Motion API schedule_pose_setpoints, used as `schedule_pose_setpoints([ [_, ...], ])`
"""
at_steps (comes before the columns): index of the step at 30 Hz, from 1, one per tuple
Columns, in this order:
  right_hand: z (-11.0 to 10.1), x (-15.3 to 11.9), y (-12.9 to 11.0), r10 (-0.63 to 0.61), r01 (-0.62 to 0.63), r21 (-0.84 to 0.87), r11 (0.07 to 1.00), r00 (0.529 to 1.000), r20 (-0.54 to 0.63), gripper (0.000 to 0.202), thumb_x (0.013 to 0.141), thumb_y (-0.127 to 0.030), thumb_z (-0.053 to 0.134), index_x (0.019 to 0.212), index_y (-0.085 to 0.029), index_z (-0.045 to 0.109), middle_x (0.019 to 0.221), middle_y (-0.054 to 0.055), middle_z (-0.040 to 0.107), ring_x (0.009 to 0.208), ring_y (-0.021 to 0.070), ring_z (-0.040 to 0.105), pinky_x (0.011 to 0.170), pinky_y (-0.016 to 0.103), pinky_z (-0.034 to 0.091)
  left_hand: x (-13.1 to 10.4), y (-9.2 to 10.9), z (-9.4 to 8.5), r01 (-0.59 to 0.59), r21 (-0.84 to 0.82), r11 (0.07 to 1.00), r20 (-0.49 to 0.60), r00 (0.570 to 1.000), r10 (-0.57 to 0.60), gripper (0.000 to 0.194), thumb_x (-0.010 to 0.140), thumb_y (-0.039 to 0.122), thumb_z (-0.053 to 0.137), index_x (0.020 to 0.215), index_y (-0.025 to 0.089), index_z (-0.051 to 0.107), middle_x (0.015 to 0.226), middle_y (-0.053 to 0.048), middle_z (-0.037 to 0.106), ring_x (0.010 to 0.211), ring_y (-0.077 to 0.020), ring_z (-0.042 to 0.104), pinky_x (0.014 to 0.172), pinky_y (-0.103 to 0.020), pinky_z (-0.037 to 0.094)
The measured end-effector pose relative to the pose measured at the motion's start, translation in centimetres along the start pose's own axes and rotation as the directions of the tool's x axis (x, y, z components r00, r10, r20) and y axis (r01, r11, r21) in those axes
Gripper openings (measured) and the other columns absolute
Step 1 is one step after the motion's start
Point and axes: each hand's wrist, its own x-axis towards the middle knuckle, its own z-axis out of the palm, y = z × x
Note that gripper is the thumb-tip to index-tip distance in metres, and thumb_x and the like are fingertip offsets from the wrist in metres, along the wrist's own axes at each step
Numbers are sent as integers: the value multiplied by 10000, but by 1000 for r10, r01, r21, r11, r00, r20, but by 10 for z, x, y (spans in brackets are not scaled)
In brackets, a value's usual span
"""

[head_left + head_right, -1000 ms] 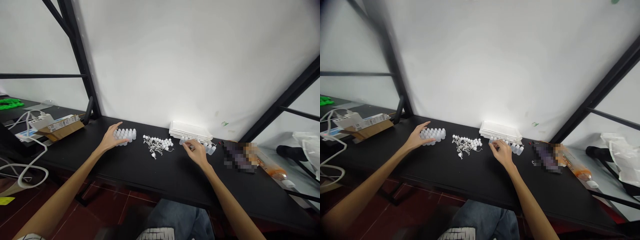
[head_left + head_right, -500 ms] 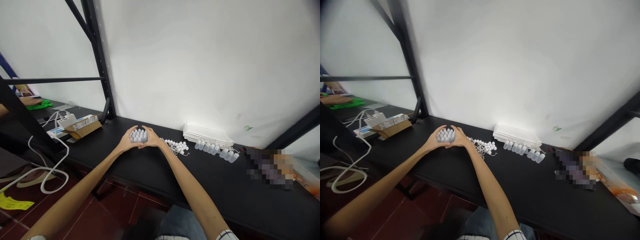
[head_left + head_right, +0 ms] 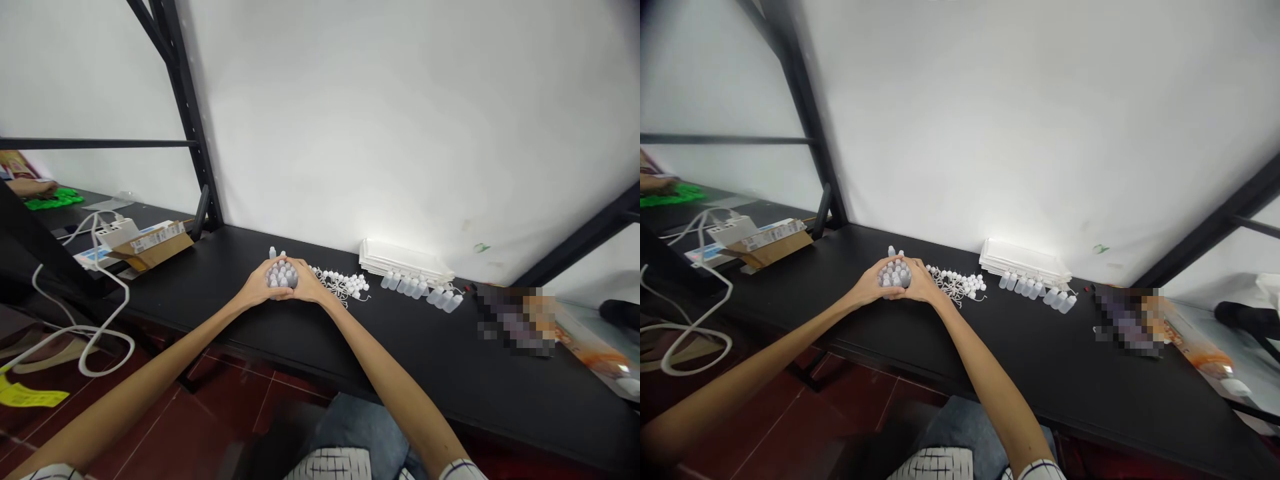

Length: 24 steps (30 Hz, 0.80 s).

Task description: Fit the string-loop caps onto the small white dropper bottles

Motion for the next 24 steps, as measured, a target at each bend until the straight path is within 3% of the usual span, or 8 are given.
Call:
schedule_pose_setpoints([
  [4,-5,-17,-11,22,-22,9,1000,1000,-3,1061,503,-461,850,1417,-189,384,1349,137,460,1270,303,452,1044,456,405,-8,14,11,40,-22,999,10,999,-40,816,616,519,792,1310,172,539,1341,-134,559,1230,-326,533,1067,-471,414],
  [10,-5,-32,-24,86,-86,31,996,996,1,1065,509,-454,841,1433,-223,364,1363,116,427,1263,287,449,1042,443,412,-17,31,23,107,-19,994,-76,991,-108,763,631,534,762,1272,172,563,1314,-129,578,1204,-318,551,1071,-492,405],
  [24,4,-46,-28,71,-60,110,992,993,-93,1133,415,-431,909,1411,-211,417,1341,132,414,1264,280,434,1086,432,371,-28,41,21,163,-79,983,-58,984,-168,864,528,542,825,1272,173,583,1275,-124,613,1154,-330,590,1032,-502,454],
])
